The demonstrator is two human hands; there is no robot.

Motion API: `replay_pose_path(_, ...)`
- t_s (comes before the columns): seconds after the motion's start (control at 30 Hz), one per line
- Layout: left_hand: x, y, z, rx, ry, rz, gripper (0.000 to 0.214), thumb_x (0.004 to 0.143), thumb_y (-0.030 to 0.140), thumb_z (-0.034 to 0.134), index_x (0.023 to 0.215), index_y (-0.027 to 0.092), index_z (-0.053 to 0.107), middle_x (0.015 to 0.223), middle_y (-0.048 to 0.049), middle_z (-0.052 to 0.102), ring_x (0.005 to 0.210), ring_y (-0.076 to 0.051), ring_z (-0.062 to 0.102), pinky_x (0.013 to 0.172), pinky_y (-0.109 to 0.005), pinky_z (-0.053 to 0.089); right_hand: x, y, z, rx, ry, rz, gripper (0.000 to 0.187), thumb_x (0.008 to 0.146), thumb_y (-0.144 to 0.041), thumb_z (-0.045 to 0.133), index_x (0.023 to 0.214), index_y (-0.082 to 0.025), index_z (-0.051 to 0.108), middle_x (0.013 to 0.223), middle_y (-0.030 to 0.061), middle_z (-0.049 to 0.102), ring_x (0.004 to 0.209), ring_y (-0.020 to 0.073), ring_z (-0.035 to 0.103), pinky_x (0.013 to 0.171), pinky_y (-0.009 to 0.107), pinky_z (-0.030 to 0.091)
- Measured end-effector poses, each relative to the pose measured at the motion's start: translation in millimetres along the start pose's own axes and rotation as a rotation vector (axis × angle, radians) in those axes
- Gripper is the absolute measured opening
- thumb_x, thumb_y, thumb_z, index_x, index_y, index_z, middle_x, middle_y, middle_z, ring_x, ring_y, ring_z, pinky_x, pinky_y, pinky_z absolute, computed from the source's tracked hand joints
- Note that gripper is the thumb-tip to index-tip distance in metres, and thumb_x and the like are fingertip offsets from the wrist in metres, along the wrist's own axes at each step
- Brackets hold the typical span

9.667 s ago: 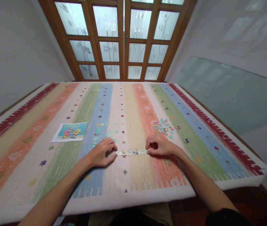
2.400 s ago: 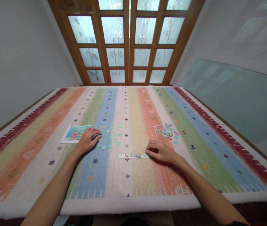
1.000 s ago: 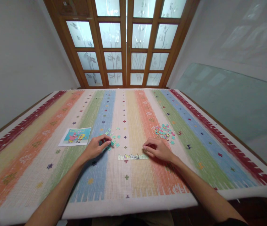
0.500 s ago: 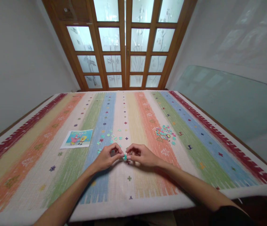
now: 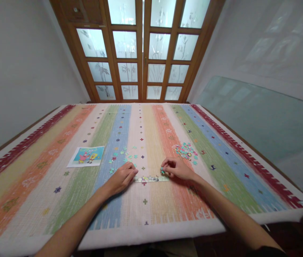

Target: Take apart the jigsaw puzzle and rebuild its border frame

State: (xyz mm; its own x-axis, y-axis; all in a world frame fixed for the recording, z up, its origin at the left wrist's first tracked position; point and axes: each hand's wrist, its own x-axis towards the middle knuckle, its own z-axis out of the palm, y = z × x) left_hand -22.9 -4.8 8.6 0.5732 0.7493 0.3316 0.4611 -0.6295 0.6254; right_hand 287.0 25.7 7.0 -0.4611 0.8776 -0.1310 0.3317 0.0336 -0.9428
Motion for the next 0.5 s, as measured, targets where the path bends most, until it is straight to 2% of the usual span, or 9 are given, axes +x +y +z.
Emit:
replay_pose_path(0.13,-2.3,-9.0,4.1,0.079,0.003,0.057,0.035,0.107,0.027,0.033,0.078,0.02,0.051,0.076,-0.0027,0.055,0.072,-0.018,0.051,0.071,-0.033,0.045,-6.5,7.0,-14.1,-0.048,0.033,0.009,0.026,0.076,-0.042,0.075,0.082,-0.018,0.068,0.069,0.0043,0.067,0.057,0.0132,0.055,0.052,0.026,0.043)
replay_pose_path(0.3,-4.4,-8.2,5.1,0.089,-0.034,0.134,0.015,0.105,0.022,0.045,0.1,0.02,0.059,0.087,-0.0049,0.061,0.082,-0.02,0.056,0.075,-0.033,0.047,-8.9,11.8,-15.4,-0.155,0.033,-0.082,0.025,0.079,-0.042,0.073,0.08,-0.017,0.072,0.06,0.0007,0.061,0.054,0.0126,0.051,0.054,0.026,0.039)
replay_pose_path(0.5,-4.6,-6.8,5.9,0.068,0.017,0.131,0.012,0.102,0.018,0.049,0.099,0.02,0.061,0.088,-0.0049,0.06,0.085,-0.02,0.057,0.074,-0.032,0.048,-11.1,13.7,-13.3,-0.24,0.021,-0.099,0.026,0.081,-0.041,0.07,0.082,-0.017,0.076,0.061,0.0013,0.061,0.058,0.014,0.05,0.057,0.028,0.039)
